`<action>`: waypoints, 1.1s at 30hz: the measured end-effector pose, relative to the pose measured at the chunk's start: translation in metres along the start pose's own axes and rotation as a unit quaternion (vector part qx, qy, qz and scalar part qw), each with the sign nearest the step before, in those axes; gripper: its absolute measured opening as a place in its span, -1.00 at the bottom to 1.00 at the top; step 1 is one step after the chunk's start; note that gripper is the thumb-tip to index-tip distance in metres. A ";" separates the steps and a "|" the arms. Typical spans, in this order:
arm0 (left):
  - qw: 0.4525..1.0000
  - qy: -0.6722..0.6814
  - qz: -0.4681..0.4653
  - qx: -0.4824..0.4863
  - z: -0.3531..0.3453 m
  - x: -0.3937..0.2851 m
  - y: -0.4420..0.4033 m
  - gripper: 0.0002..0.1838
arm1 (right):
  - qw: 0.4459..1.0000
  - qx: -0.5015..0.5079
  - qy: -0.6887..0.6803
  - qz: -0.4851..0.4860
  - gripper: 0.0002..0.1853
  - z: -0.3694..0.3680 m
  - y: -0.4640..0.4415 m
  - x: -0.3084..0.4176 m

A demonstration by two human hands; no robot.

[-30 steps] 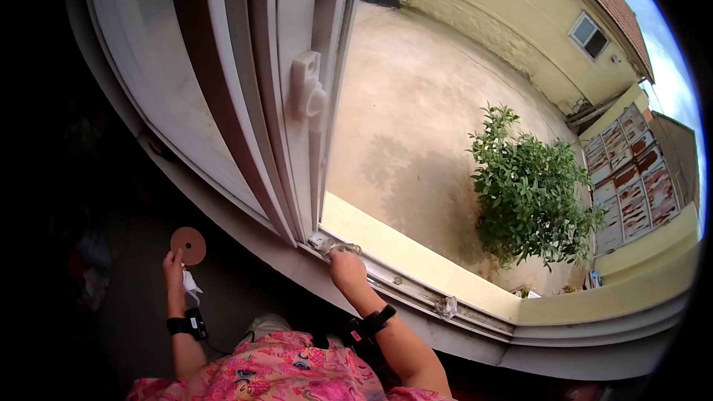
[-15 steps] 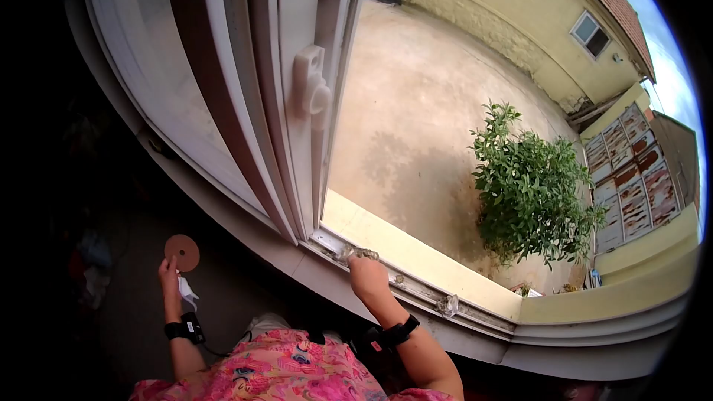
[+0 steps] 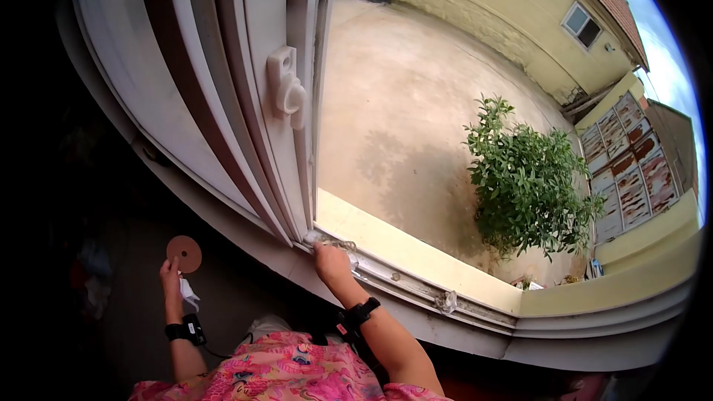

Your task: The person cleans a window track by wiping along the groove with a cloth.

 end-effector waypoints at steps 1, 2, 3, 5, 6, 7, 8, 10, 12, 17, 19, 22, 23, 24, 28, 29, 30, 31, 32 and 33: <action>1.000 0.001 -0.002 -0.001 0.001 0.000 -0.001 -0.81 | 1.000 0.001 0.017 -0.008 -0.86 0.007 0.010 -0.004; 1.000 0.004 -0.008 -0.002 0.003 0.000 -0.001 -0.81 | 0.999 0.005 0.033 -0.014 -0.86 0.015 0.020 -0.008; 1.000 0.007 -0.015 -0.004 0.005 0.000 -0.001 -0.81 | 0.999 0.017 0.032 -0.034 -0.85 0.020 0.032 -0.018; 1.000 0.021 -0.010 -0.011 0.010 0.005 -0.002 -0.81 | 0.998 0.031 0.034 -0.050 -0.84 0.032 0.045 -0.032; 0.999 0.031 -0.007 -0.015 0.014 0.009 -0.003 -0.81 | 0.996 0.057 0.031 -0.067 -0.83 0.033 0.050 -0.038; 0.999 0.033 -0.006 -0.016 0.017 0.014 -0.006 -0.81 | 0.993 0.082 0.028 -0.086 -0.82 0.030 0.052 -0.044; 0.999 0.036 -0.001 -0.020 0.021 0.021 -0.010 -0.81 | 0.992 0.082 0.028 -0.086 -0.82 0.027 0.048 -0.044; 0.999 0.037 0.006 -0.022 0.024 0.027 -0.011 -0.81 | 0.996 0.051 0.031 -0.059 -0.82 0.020 0.030 -0.036; 0.999 0.036 0.010 -0.013 0.024 0.024 -0.008 -0.81 | 0.998 0.024 0.029 -0.047 -0.82 0.009 0.011 -0.023; 0.998 0.051 -0.020 0.006 0.010 0.009 -0.005 -0.80 | 0.999 -0.020 0.005 -0.038 -0.83 0.003 0.008 -0.010; 0.999 0.044 -0.024 0.012 0.009 0.007 -0.006 -0.80 | 0.998 -0.012 0.018 -0.051 -0.83 0.010 0.029 -0.022; 0.999 0.043 -0.021 -0.002 0.014 0.009 -0.003 -0.80 | 0.997 0.013 0.039 -0.072 -0.84 0.023 0.053 -0.040; 0.999 0.039 -0.014 -0.018 0.019 0.011 -0.002 -0.80 | 0.995 0.027 0.045 -0.086 -0.84 0.023 0.057 -0.044; 0.999 0.034 -0.008 -0.031 0.022 0.013 -0.003 -0.80 | 0.995 0.027 0.045 -0.086 -0.84 0.023 0.053 -0.041; 0.999 0.029 0.006 -0.025 0.024 0.024 -0.010 -0.81 | 0.998 0.002 0.041 -0.051 -0.85 0.015 0.024 -0.011; 0.999 0.039 0.002 -0.018 0.021 0.022 -0.009 -0.81 | 0.999 -0.009 0.036 -0.027 -0.84 0.011 0.014 -0.002; 0.999 0.051 -0.002 -0.012 0.018 0.020 -0.007 -0.81 | 0.999 -0.010 0.037 -0.027 -0.84 0.007 0.007 -0.001; 0.999 0.051 -0.002 -0.010 0.015 0.016 -0.003 -0.81 | 0.999 -0.022 0.019 -0.015 -0.85 0.003 0.002 0.002; 0.999 0.047 -0.015 -0.005 0.010 0.007 0.002 -0.82 | 0.999 -0.032 0.002 -0.003 -0.87 0.006 0.001 0.005; 0.999 0.043 -0.027 -0.001 0.007 0.000 0.005 -0.82 | 1.000 -0.015 0.004 -0.019 -0.86 0.005 0.002 0.002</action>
Point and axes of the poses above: each hand's wrist, its own y-axis away from the middle knuckle, its own z-axis out of the back of the hand, x = y × z, the point moved 10 cm from there along -y, towards the middle knuckle, and after that the axes turned 15 degrees about z, right-handed, at the moved point
